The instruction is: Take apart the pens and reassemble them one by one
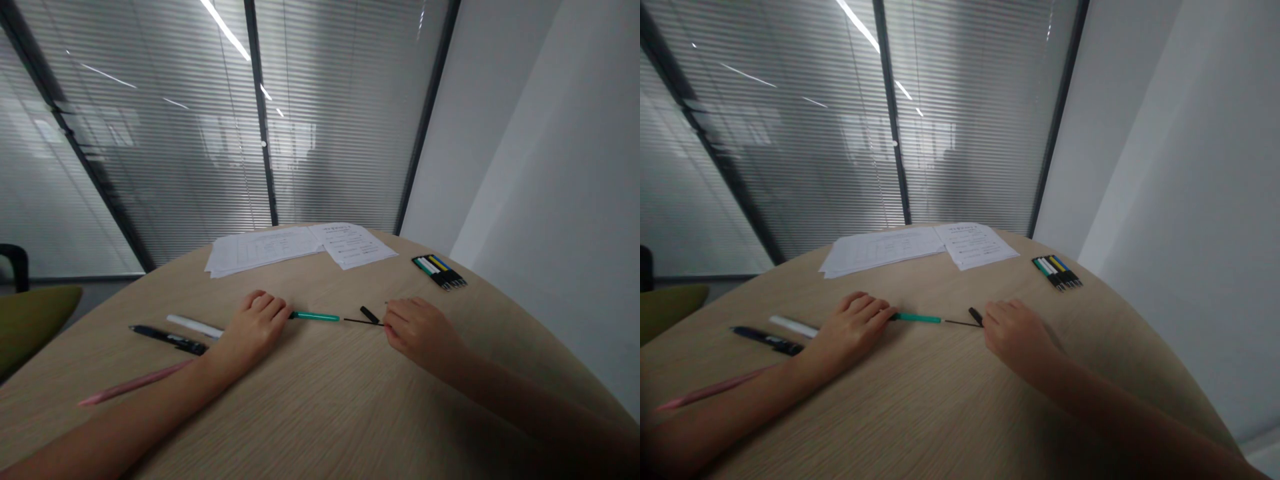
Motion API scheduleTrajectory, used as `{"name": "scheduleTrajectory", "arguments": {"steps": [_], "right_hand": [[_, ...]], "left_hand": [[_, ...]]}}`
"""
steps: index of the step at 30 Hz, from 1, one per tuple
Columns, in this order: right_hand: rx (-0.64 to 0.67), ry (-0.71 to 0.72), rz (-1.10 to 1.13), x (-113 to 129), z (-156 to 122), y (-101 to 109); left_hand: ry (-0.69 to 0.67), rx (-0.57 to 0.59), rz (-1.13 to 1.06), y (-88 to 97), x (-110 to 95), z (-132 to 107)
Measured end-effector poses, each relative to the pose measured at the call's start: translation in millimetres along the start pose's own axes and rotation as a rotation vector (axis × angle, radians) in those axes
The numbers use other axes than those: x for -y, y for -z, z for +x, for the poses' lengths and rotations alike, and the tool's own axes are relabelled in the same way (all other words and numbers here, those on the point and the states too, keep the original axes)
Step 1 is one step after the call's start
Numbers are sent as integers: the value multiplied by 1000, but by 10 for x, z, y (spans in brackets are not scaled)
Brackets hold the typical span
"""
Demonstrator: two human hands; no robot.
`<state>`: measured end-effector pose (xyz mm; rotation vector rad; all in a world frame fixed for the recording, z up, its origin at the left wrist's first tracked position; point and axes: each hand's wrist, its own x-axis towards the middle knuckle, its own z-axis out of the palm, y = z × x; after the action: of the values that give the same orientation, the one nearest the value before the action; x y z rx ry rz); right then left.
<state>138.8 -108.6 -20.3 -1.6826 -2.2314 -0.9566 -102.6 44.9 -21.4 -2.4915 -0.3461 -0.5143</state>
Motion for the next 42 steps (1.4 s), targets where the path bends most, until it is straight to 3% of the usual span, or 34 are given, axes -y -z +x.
{"name": "scheduleTrajectory", "arguments": {"steps": [11, 17, 27, 30, 38, 42], "right_hand": [[-199, 126, -8, 137, 3, 5], [-187, 145, 59, 190, -22, -42], [-136, 66, 195, 110, -36, -157], [-100, 51, 184, 64, -47, -167], [-9, -120, 150, -91, -63, -249], [53, -155, 134, -151, -59, -246]], "left_hand": [[-84, -99, -112, 93, -238, 5], [-60, -126, -255, 127, -304, 23], [21, -38, -453, 130, -228, 34], [161, -39, -591, 122, -174, 52], [802, -39, -1145, 255, 25, 158], [985, -41, -1251, 262, 35, 194]]}}
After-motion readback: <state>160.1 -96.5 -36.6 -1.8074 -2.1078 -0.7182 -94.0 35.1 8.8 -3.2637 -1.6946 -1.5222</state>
